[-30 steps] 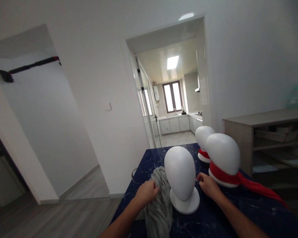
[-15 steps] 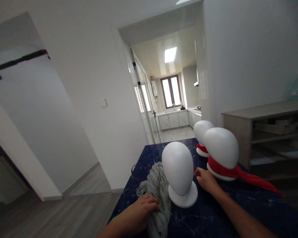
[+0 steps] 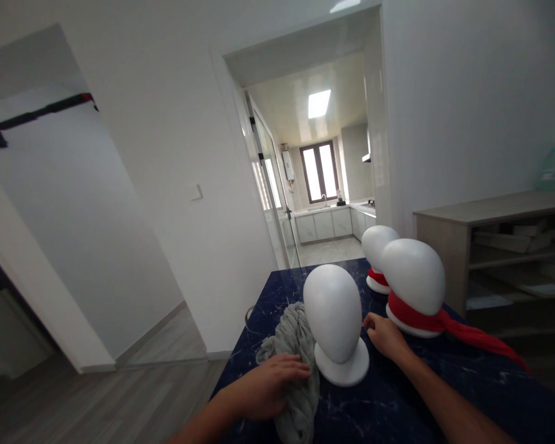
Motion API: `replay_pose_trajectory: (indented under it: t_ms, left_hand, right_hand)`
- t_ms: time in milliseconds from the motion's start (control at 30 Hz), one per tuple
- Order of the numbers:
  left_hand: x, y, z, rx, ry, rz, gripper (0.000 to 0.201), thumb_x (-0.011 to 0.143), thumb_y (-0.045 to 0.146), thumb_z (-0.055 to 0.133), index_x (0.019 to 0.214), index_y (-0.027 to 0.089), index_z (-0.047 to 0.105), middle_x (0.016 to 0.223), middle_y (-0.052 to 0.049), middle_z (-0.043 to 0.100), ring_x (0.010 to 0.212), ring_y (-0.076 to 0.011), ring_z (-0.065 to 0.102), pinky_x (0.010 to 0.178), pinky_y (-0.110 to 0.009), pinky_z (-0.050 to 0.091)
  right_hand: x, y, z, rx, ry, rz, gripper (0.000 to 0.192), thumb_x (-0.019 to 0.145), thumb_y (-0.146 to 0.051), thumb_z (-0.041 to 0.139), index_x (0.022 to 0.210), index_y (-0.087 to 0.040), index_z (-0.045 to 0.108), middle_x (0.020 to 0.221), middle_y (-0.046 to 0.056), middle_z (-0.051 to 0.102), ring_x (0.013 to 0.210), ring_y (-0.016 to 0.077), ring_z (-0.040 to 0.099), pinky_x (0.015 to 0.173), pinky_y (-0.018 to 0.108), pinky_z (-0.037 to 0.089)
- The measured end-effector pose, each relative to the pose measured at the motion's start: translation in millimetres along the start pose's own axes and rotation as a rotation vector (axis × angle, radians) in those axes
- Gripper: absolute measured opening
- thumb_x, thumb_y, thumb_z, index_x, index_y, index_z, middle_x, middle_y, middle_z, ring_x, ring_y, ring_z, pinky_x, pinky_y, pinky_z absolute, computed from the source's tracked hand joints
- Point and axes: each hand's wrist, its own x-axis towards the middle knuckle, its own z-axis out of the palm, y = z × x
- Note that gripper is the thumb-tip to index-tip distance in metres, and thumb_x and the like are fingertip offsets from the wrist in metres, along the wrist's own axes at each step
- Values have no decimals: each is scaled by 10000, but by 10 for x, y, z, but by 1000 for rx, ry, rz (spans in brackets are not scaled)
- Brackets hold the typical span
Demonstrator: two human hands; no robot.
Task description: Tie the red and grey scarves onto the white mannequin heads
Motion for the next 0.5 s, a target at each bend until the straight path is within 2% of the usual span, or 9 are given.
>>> replay_pose_trajectory:
  t_ms: [67,133,233,333,400,500]
  left_hand:
    - [105,39,69,112,-50,68,998,660,39,662,1575,379,454,1659,-20,462,1566,-375,325,1297,-558,198]
    - [219,66,122,194,-69,125,942,698,54,661,1559,385,469,1627,-20,505,1547,-362,363,1300,-552,170]
    - [375,66,144,281,-82,163,634,760,113,692,1355,327,659,1334,-75,715,1327,-336,576,1232,-503,288]
    - [461,25,90,323,-94,135,334,748,135,698,1054,259,742,1031,-82,744,1098,-309,646,1080,-439,423]
    - [460,-2,21,247,-70,85,280,715,134,696,972,243,723,1001,-63,721,1048,-285,646,997,-384,462]
    - [392,-2,-105,-35,25,-23,351,725,142,649,1057,247,698,1088,-29,710,1031,-245,641,920,-313,476]
  right_hand:
    - [5,6,2,3,-3,2,241,827,-41,542,906,-208,698,826,18,733,738,163,634,657,248,344]
    - [9,13,5,3,-4,3,239,829,-40,543,904,-208,696,836,18,736,747,164,637,663,245,346]
    - [12,22,9,0,0,2,238,827,-38,546,902,-209,694,841,20,737,750,164,637,668,244,344]
    - [14,30,14,-1,6,1,237,825,-44,548,908,-210,695,838,19,734,738,162,636,657,247,338]
    - [17,37,21,-2,7,2,237,821,-49,552,912,-212,698,822,18,730,730,163,637,654,250,336]
    - [28,47,35,1,5,-1,241,814,-48,564,919,-214,703,827,20,734,756,168,648,672,251,347]
